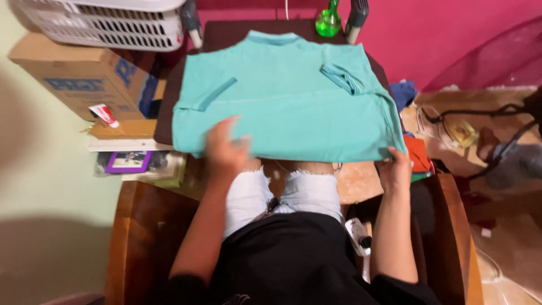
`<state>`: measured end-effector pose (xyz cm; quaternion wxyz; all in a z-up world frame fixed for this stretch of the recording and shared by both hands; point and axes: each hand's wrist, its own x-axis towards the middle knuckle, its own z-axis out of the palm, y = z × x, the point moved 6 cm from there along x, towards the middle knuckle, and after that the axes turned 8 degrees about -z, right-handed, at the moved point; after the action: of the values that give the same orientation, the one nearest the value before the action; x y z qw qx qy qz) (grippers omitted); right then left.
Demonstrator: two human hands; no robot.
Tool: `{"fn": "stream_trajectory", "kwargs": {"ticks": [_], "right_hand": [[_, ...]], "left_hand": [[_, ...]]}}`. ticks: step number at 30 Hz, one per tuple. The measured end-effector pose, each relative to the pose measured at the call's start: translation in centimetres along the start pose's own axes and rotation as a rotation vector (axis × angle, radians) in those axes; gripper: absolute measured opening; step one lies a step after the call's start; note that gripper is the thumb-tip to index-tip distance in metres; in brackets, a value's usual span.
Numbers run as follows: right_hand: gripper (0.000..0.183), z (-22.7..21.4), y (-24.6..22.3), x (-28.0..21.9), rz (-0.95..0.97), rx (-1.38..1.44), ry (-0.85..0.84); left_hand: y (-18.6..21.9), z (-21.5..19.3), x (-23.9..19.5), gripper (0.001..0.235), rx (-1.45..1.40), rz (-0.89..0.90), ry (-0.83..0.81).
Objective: Folding a turquoise polo shirt and a pair of black pants on a small table and placing them in a laundry basket.
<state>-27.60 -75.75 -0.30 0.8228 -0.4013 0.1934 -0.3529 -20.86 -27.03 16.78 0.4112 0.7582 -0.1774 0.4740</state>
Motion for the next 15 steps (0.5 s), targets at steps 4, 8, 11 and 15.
{"fn": "stream_trajectory", "kwargs": {"ticks": [4,8,11,15], "right_hand": [[0.024,-1.0,0.9,1.2,-0.111,-0.143,-0.115],[0.024,-2.4,1.2,2.5,-0.341,-0.378,-0.149],[0.02,2.1,-1.4,-0.4,-0.437,-0.477,-0.23],[0.016,4.6,-2.7,-2.0,-0.47,-0.562,-0.338]], "left_hand": [[3.8,16.0,0.5,0.043,0.002,-0.21,-0.708],[12.1,27.3,1.8,0.036,0.167,-0.005,-1.038],[14.8,33.9,3.5,0.034,0.079,-0.032,-1.093],[13.5,43.5,4.6,0.044,0.096,-0.308,-1.261]]}}
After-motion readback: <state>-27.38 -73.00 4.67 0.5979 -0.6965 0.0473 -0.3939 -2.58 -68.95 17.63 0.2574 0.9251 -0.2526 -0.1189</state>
